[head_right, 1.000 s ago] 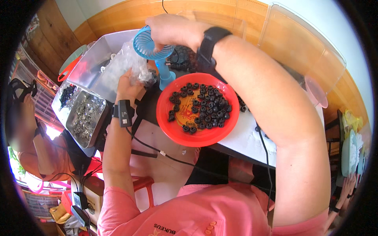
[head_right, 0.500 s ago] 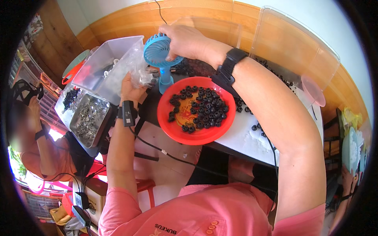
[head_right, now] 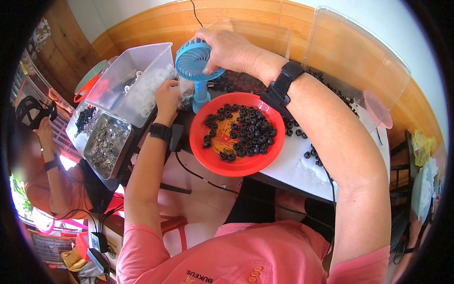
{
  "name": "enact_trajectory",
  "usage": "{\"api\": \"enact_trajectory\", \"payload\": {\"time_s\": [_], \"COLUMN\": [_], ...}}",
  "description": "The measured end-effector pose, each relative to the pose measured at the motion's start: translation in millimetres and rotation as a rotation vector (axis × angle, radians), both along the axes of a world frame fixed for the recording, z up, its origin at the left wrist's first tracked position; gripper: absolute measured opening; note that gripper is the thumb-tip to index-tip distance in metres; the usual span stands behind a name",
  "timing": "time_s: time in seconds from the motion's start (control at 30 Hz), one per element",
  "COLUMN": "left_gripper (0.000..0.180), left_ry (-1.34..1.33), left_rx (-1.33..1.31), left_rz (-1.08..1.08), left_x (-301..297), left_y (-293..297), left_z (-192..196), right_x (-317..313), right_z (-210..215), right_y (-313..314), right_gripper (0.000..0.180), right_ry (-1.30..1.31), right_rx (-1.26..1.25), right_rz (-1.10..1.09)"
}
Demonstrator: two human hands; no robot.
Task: Assembling small black plastic components at a work table in a factory environment.
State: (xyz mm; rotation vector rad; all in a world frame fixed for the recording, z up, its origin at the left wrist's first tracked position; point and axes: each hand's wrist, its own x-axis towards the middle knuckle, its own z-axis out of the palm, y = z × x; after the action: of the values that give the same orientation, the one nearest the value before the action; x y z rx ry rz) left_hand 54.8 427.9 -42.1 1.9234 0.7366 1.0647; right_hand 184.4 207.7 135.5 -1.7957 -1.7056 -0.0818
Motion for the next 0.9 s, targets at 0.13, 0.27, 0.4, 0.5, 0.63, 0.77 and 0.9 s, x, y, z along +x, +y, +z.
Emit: {"api": "enact_trajectory", "payload": {"time_s": [0.13,0.27,0.4,0.5,0.63,0.77,0.9], "left_gripper": [0.024,0.022,0.037,0.040,0.044,0.040,0.027], "left_ry": [0.071,-0.039,0.004,0.111,0.051,0.119,0.056], "left_rx": [0.562,0.266,-0.269,-0.231,-0.051,-0.301,-0.351], "left_rz": [0.051,-0.274,-0.583,-0.574,-0.613,-0.617,-0.696], "left_x": [-4.6,-13.0,-14.1,-24.1,-11.8,-3.6,6.6], "left_y": [-7.8,19.1,-1.3,-18.3,-14.3,-27.1,-17.9], "left_z": [6.1,-1.9,19.0,49.6,43.8,56.5,50.0], "right_x": [-2.4,-9.7,2.1,2.5,-7.0,-11.5,-12.9], "right_z": [-1.1,-2.6,-11.0,-11.5,-8.1,-5.9,-4.7], "right_y": [-4.8,-11.7,-20.0,-21.7,-16.9,-15.8,-10.3], "right_gripper": [0.062,0.056,0.057,0.055,0.056,0.058,0.059], "right_ry": [-0.016,-0.002,-0.016,0.010,0.001,-0.077,-0.053], "right_rx": [0.014,0.038,0.100,0.111,0.088,0.083,0.069], "right_rz": [-0.011,0.008,-0.016,-0.018,-0.005,-0.062,-0.073]}}
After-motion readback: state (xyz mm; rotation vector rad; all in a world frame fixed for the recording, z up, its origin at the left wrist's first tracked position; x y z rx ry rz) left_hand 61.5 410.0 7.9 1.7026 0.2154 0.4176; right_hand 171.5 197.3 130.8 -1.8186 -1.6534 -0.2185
